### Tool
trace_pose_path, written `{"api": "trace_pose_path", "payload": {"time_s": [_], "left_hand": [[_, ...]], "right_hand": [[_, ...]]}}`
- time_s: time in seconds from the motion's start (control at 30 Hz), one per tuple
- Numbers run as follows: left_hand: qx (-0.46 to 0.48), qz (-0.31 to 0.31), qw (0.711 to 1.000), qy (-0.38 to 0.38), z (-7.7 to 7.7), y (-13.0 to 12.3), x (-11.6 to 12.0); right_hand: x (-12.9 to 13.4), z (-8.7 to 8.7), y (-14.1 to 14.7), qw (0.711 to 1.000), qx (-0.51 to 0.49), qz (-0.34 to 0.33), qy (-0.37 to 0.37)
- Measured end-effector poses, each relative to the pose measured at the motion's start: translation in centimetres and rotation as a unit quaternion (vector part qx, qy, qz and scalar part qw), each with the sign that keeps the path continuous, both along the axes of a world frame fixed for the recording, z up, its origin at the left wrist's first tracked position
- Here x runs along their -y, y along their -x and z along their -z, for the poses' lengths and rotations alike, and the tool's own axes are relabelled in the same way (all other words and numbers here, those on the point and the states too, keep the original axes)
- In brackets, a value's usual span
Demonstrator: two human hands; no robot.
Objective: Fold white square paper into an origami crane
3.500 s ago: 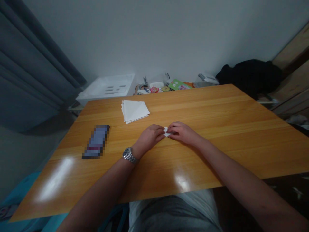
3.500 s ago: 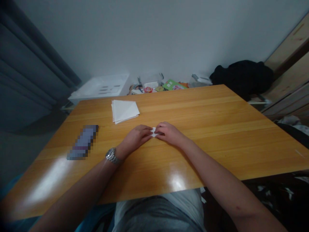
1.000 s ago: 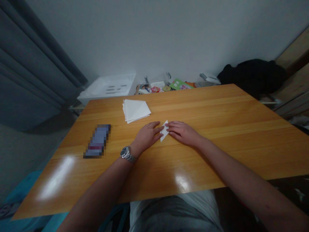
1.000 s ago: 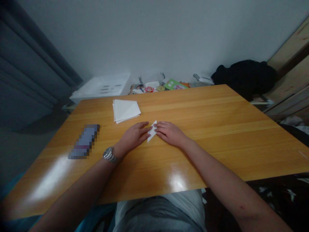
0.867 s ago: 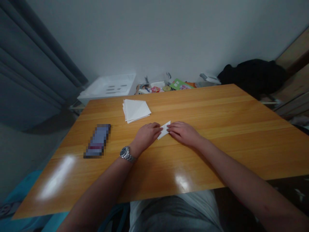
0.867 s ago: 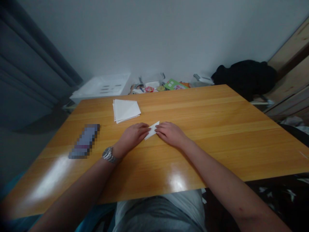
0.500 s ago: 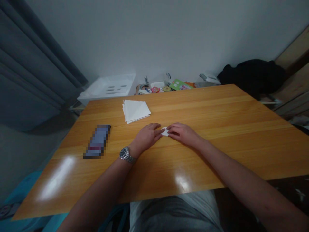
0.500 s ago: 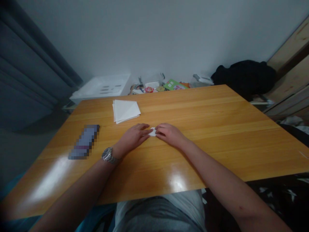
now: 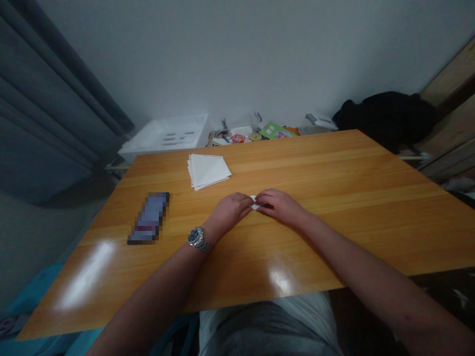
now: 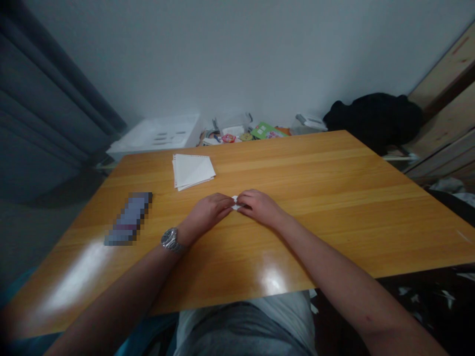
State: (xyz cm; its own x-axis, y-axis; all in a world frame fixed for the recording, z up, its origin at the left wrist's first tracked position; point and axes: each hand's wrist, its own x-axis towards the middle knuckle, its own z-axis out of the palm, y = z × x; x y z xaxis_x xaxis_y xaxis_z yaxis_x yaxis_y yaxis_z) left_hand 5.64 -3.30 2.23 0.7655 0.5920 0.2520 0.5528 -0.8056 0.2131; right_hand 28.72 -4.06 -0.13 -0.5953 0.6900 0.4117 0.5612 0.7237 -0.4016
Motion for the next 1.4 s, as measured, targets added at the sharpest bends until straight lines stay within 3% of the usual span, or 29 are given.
{"api": "trace_pose_path", "payload": {"time_s": [0.5, 0.83, 1.1, 1.4], "left_hand": [[0.06, -0.024, 0.996, 0.054, 0.4, -0.5, 0.2], [0.18, -0.099, 0.969, 0.137, 1.2, -1.1, -0.3], [0.173, -0.128, 0.968, 0.13, 1.0, -1.5, 0.1], [0.188, -0.144, 0.961, 0.14, 1.2, -1.8, 0.0]], "right_hand": [[0.1, 0.0, 0.2, 1.0, -0.018, 0.009, 0.014], [-0.2, 0.3, 0.8, 0.993, -0.074, 0.074, 0.062], [-0.5, 0.6, 1.4, 0.985, -0.099, 0.121, 0.068], [-0.7, 0.9, 0.4, 0.993, -0.08, 0.069, 0.049]]}}
